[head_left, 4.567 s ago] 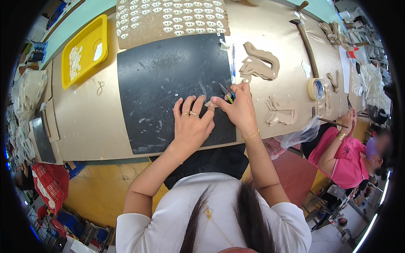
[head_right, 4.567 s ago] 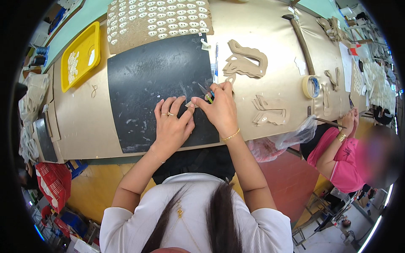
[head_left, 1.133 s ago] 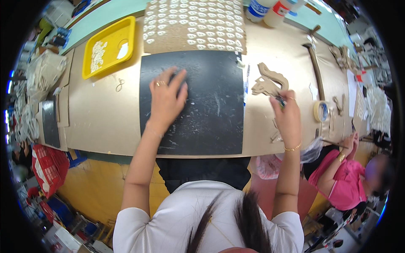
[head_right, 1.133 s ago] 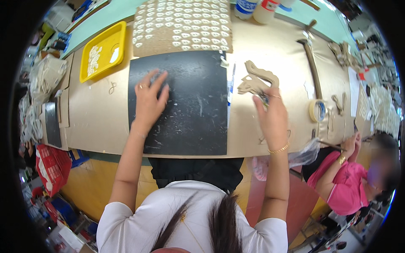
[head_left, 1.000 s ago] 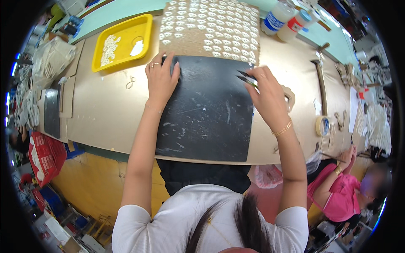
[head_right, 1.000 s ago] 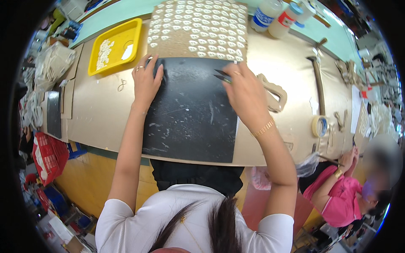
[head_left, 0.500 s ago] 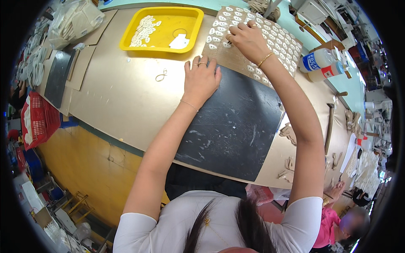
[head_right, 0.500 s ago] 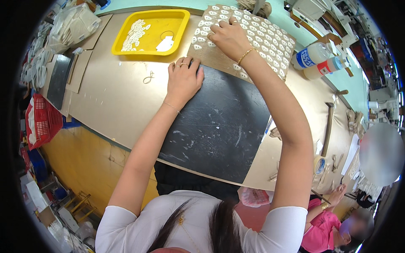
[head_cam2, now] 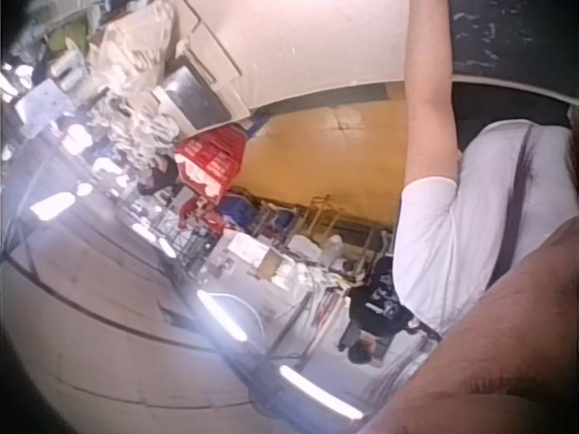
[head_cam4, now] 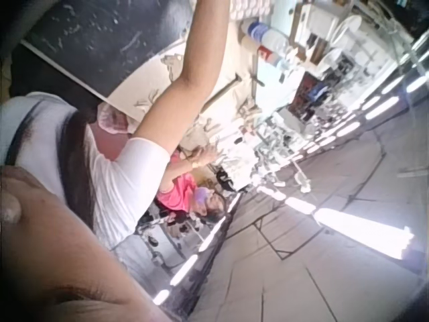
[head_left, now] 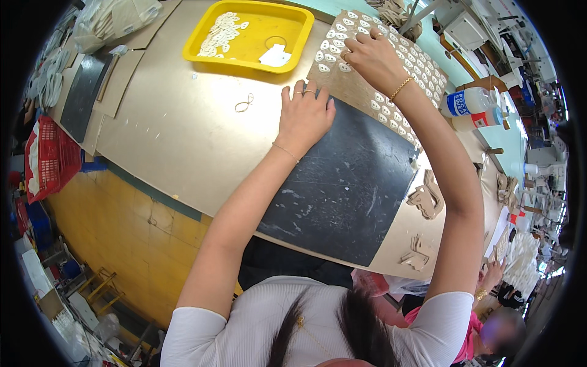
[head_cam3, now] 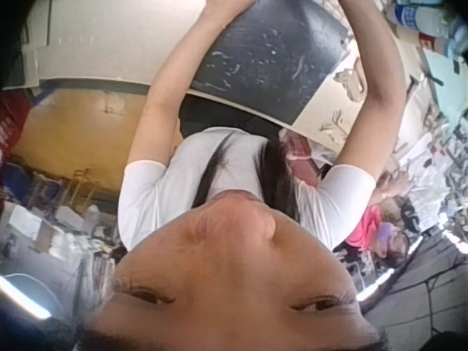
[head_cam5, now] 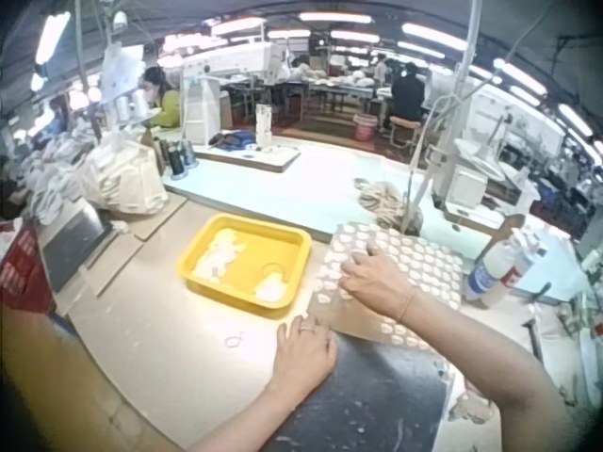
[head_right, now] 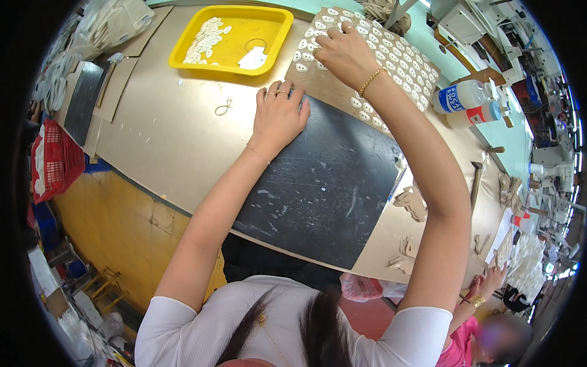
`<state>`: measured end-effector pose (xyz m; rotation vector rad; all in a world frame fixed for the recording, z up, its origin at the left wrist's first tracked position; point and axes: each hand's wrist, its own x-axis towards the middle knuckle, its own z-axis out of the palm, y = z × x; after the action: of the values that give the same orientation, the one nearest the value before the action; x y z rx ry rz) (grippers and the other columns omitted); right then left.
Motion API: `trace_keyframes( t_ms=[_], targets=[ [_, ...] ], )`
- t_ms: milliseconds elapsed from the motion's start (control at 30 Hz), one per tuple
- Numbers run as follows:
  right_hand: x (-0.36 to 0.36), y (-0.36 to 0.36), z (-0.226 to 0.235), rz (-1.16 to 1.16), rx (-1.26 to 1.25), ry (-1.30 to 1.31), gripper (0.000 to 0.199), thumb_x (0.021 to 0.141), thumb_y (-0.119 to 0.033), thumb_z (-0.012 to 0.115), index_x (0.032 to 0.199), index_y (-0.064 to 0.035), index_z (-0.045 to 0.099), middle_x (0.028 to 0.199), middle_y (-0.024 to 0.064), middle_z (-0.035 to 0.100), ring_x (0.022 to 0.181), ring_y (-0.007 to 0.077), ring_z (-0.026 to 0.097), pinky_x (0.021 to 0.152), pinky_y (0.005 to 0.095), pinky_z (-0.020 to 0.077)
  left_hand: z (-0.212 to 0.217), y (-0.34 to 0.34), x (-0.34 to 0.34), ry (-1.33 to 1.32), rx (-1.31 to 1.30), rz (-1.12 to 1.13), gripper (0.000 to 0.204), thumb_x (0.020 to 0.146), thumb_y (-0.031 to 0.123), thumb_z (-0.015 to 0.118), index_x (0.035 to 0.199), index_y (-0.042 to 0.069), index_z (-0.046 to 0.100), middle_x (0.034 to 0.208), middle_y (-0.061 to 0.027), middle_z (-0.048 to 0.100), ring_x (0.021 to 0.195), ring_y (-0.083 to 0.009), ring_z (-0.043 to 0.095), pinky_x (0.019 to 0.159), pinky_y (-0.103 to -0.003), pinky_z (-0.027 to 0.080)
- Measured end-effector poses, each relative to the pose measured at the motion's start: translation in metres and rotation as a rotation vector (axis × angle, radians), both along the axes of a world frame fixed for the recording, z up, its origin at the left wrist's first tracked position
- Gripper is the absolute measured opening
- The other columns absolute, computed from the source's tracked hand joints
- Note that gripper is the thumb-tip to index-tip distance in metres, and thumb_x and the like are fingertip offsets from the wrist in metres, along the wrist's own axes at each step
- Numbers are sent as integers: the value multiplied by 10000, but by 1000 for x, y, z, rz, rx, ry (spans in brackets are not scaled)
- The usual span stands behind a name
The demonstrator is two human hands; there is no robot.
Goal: The person repeatedly picks small white fabric pieces from a board, trims their edges with a small blade on a black mat, and places the trimmed pieces into a yellow tray. The process is repeated continuously throughout the clip.
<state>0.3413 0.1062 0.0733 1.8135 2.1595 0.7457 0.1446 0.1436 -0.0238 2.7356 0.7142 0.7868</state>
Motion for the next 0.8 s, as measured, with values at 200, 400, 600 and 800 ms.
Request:
trace_keyframes(
  t_ms=[200, 400, 600, 800],
  targets=[
    [-4, 2, -9, 17, 13, 29, 108, 838, -157, 654, 801, -179, 753, 927, -15, 669, 976, 169, 648, 952, 380, 478, 0, 1, 0, -5, 4, 1, 305, 923, 293, 611, 1075, 47, 706, 1136, -157, 667, 1155, -337, 578, 1008, -549, 394],
    [-5, 6, -10, 54, -46, -3, 103, 840, -157, 663, 794, -154, 756, 935, -6, 686, 961, 185, 668, 921, 399, 510, 5, -1, -1, 103, -31, 7, 309, 938, 292, 606, 1151, 85, 690, 1208, -146, 651, 1198, -313, 568, 1047, -519, 377],
    [0, 26, -11, -153, -281, 45, 82, 837, -113, 680, 804, -113, 755, 935, 45, 739, 898, 257, 735, 736, 383, 588, 0, 0, 0, -14, 7, 11, 305, 918, 290, 615, 1089, 57, 712, 1135, -153, 669, 1143, -334, 580, 1012, -536, 391],
    [15, 26, 3, -429, -385, 536, 118, 787, -152, 779, 870, -70, 768, 893, 86, 763, 820, 253, 733, 741, 377, 577, -1, 0, 1, -1, -1, 2, 298, 921, 291, 613, 1086, 63, 711, 1137, -153, 674, 1154, -334, 584, 1001, -525, 392]
  ],
)
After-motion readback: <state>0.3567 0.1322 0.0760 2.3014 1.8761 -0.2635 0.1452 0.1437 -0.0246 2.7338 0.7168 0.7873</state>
